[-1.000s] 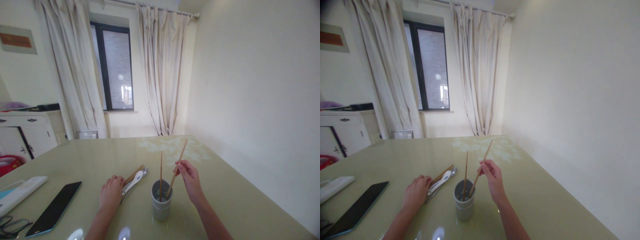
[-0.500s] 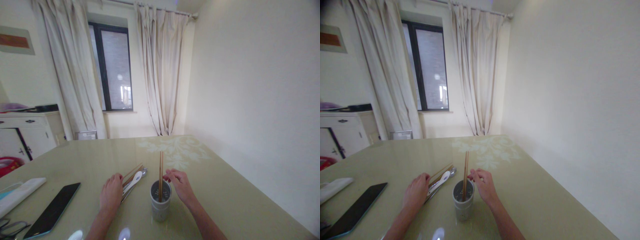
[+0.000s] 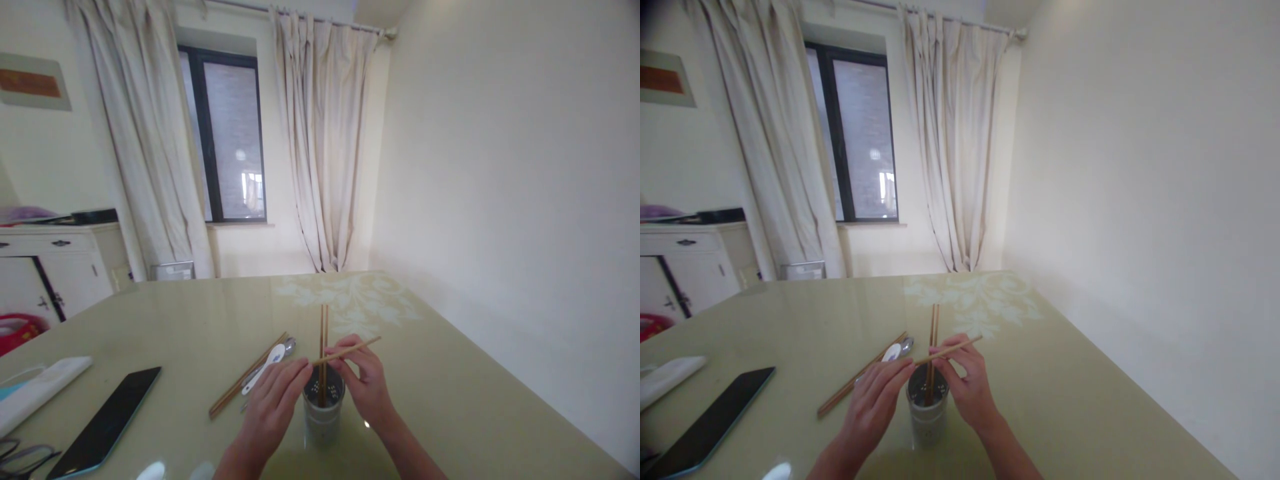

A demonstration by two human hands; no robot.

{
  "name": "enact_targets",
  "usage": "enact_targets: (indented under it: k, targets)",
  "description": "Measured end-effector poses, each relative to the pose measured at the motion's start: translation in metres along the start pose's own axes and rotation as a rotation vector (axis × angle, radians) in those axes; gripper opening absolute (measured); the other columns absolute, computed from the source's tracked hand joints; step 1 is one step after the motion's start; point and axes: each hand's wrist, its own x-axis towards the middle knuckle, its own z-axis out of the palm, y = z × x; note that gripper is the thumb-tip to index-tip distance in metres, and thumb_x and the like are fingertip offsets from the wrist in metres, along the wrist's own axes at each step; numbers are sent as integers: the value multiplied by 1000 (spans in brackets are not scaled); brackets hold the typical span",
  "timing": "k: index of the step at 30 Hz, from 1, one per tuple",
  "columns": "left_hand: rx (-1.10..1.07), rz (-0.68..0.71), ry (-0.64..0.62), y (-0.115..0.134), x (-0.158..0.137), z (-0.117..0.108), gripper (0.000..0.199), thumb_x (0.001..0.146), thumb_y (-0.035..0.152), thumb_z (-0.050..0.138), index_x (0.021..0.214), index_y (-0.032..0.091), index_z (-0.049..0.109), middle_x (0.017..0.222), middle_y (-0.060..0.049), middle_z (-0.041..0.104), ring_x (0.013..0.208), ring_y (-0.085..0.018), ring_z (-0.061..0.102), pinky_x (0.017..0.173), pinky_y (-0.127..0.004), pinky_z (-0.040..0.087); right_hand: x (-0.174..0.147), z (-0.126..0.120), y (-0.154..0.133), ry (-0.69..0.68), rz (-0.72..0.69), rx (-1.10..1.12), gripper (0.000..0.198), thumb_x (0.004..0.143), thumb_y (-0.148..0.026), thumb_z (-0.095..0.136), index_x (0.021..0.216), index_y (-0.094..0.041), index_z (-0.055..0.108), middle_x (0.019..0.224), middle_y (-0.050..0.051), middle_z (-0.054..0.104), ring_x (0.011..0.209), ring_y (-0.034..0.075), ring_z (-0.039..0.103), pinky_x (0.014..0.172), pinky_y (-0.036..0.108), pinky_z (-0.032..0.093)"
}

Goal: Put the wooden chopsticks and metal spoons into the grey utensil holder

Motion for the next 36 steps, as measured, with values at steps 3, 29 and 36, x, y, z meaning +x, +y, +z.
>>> enact_targets:
  k: [3,29,36]
  targets:
    - [-18,3,-52,2,-2,0,36,107,9,46,134,17,68,120,-11,82,115,-19,74,102,-32,54,0,3,-1,1,154,135,24,100,-48,75,100,-28,88,98,9,77,95,25,71,86,37,58]
    - [255,-1109,-882,-60,-54,0,37,110,34,41,118,22,75,125,-10,76,121,-28,68,98,-38,47,-9,-3,19,108,404,97,37,87,-57,85,75,-21,84,73,6,73,72,22,66,71,34,55]
    - [232,-1120,-859,-58,-52,3,35,111,30,39,114,21,72,121,-10,78,116,-26,71,93,-36,47,-49,1,11,189,389,30,47,102,-64,62,105,-26,88,97,11,79,90,28,74,83,39,61]
